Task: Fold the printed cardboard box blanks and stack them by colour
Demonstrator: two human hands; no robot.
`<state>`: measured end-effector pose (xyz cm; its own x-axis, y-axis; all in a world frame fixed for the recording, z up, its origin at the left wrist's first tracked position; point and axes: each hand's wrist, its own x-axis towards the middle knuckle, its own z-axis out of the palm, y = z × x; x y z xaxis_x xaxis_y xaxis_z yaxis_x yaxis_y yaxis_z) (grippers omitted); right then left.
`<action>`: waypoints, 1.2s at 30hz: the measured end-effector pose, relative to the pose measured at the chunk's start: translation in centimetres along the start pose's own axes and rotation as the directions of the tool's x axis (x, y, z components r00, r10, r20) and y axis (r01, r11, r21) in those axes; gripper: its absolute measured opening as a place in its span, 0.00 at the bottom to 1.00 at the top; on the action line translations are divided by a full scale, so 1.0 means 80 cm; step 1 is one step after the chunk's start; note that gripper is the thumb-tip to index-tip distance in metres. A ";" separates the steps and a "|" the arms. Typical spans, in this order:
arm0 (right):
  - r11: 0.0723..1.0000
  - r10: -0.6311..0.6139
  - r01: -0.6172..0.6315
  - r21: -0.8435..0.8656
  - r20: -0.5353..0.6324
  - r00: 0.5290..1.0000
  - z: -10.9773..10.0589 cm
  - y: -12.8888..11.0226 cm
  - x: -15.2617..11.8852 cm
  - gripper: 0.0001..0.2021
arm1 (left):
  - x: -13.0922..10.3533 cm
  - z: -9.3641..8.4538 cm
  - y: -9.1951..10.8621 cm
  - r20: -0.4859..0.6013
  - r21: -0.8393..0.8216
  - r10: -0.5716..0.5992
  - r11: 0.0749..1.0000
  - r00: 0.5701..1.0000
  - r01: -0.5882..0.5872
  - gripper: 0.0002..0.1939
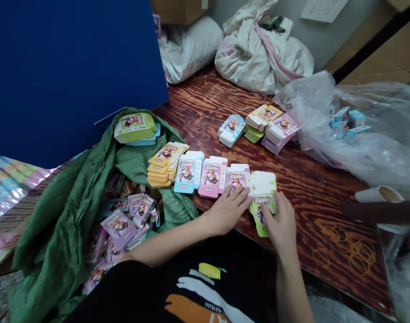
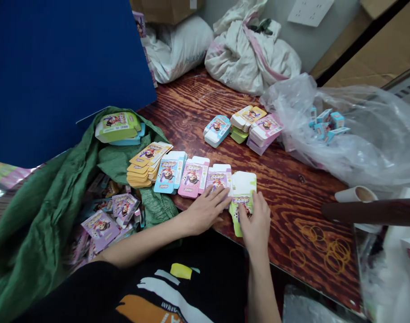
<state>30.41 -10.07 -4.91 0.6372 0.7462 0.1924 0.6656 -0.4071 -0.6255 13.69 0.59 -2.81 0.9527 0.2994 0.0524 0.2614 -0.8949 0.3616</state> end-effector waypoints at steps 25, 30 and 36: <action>0.979 0.004 -0.033 -0.199 -0.146 0.989 -0.019 -0.023 0.009 0.34 | -0.022 0.009 -0.004 0.037 0.118 -0.006 0.993 0.999 0.001 0.30; 0.990 -0.064 0.033 -0.139 -0.221 0.973 -0.004 -0.027 0.019 0.27 | -0.022 0.014 -0.004 0.016 0.107 0.001 0.994 1.000 -0.003 0.31; 0.942 0.154 -0.051 0.333 -0.291 0.944 -0.022 -0.021 0.029 0.22 | -0.023 0.000 -0.006 0.023 -0.058 -0.014 0.998 1.000 0.015 0.29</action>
<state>31.46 -8.60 -2.08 0.8171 0.4891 0.3053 0.4649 -0.2459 -0.8505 11.80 0.46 -3.09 0.9523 0.3042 0.0258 0.2665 -0.8696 0.4156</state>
